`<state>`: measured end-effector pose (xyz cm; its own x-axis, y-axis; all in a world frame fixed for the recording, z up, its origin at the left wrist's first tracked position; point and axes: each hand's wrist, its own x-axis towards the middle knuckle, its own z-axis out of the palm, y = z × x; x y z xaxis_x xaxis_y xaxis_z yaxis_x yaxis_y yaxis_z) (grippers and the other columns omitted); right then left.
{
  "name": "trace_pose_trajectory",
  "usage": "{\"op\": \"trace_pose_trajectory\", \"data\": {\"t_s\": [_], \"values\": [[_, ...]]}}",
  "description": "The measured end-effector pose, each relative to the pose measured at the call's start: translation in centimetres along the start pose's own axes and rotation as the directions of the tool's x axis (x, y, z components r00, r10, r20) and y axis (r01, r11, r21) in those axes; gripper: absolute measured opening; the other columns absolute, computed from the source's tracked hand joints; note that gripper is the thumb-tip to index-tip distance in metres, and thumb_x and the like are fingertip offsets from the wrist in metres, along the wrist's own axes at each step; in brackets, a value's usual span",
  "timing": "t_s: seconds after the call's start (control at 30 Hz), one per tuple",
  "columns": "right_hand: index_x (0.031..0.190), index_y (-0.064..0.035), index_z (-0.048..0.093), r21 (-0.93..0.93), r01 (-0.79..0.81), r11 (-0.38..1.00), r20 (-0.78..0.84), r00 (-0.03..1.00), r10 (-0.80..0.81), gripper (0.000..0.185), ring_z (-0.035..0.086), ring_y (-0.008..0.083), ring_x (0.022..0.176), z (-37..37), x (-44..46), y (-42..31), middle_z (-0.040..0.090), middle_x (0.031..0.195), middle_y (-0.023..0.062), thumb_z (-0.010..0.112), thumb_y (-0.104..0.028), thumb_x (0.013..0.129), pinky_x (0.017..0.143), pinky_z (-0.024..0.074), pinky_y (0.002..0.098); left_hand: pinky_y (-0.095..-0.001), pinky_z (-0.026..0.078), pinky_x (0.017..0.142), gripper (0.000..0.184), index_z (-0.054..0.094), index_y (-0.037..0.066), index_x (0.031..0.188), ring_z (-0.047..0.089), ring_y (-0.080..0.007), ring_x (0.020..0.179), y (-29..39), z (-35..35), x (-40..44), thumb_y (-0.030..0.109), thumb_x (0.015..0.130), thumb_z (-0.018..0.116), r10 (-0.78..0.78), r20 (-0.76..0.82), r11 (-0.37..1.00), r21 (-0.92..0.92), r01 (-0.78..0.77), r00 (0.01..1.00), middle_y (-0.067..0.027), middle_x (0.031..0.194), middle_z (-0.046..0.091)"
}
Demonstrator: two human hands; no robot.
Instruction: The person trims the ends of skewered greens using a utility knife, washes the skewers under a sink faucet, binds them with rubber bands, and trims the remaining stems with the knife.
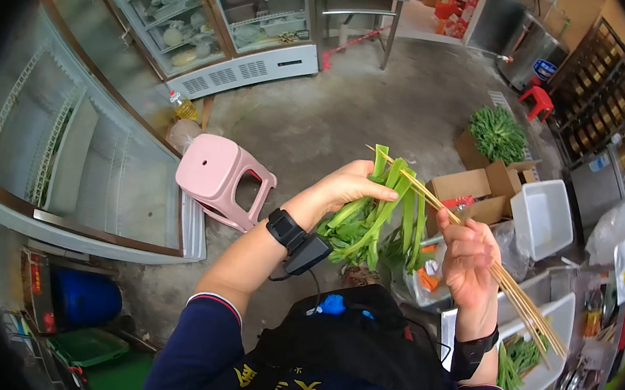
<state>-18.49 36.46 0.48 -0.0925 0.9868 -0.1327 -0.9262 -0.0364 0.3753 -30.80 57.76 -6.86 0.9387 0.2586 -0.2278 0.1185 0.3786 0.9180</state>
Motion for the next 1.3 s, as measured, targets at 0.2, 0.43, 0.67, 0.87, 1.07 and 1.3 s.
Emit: {"op": "trace_pose_trajectory", "data": {"t_s": [0.2,0.43,0.67,0.87,1.07,1.3], "values": [[0.108,0.0076,0.041,-0.144,-0.109,0.984,-0.092,0.991,0.097,0.027,0.038,0.0086,0.047,2.7,7.6,-7.5,0.038,0.065,0.0029,0.037,-0.012,0.09,0.036,0.0353,0.0188,-0.0306,0.042,0.085,0.053,0.05,-0.002,0.116,0.054,-0.0178,0.097,3.5,-5.9,7.7,0.023,0.075,0.07,0.093,-0.071,0.908,0.415,-0.056,0.993,-0.0082,0.102,0.059],[0.103,-0.0045,0.045,-0.879,-0.056,0.473,-0.149,0.976,-0.161,0.018,0.04,0.0094,0.048,8.9,20.5,-16.2,0.042,0.065,0.0014,0.044,-0.012,0.087,0.039,0.0335,0.0217,-0.031,0.046,0.079,0.053,0.053,-0.003,0.108,0.056,-0.0217,0.095,8.8,-9.6,17.1,0.044,0.084,0.054,-0.133,-0.453,0.978,0.082,0.19,0.882,-0.0144,0.102,0.057],[0.102,-0.0039,0.047,-0.923,0.206,-0.325,0.259,0.958,-0.127,0.022,0.051,0.0135,0.056,7.7,35.0,-23.1,0.05,0.071,0.0033,0.045,-0.022,0.09,0.049,0.0451,0.025,-0.0346,0.048,0.08,0.033,0.052,-0.001,0.106,0.06,-0.0219,0.087,15.3,-14.3,28.4,0.027,0.089,0.05,0.119,-0.103,0.941,-0.307,-0.145,0.988,-0.0137,0.093,0.061],[0.086,-0.0022,0.063,-0.899,0.014,-0.438,0.239,0.854,-0.463,0.043,0.056,0.0113,0.066,14.2,43.9,-29.0,0.061,0.075,0.0036,0.055,-0.044,0.083,0.059,0.0447,0.0244,-0.02,0.041,0.049,0.017,0.053,0.006,0.101,0.047,-0.0057,0.057,22.1,-23.4,31.5,0.019,0.09,0.049,0.119,-0.257,0.974,-0.16,-0.163,0.959,0.0018,0.069,0.05],[0.103,0.0008,0.059,-0.928,0.258,-0.27,0.349,0.858,-0.378,0.036,0.054,0.008,0.066,15.6,61.1,-27.5,0.062,0.081,0.004,0.058,-0.031,0.085,0.058,0.0421,0.0193,-0.0152,0.022,0.039,0.018,0.054,0.007,0.098,0.03,-0.0012,0.048,22.9,-33.6,33.7,0.022,0.092,0.045,0.188,-0.36,0.968,-0.092,-0.235,0.914,0.0046,0.065,0.043],[0.089,-0.0008,0.063,-0.918,0.327,-0.226,0.397,0.745,-0.536,0.025,0.051,0.0043,0.058,16.6,73.6,-29.1,0.06,0.074,-0.0004,0.053,-0.024,0.089,0.054,0.0424,0.0192,-0.0155,0.026,0.039,0.026,0.053,0.006,0.108,0.033,-0.002,0.045,25.1,-44.8,37.7,0.025,0.093,0.043,0.2,-0.382,0.972,-0.041,-0.232,0.902,-0.0007,0.066,0.05]]}}
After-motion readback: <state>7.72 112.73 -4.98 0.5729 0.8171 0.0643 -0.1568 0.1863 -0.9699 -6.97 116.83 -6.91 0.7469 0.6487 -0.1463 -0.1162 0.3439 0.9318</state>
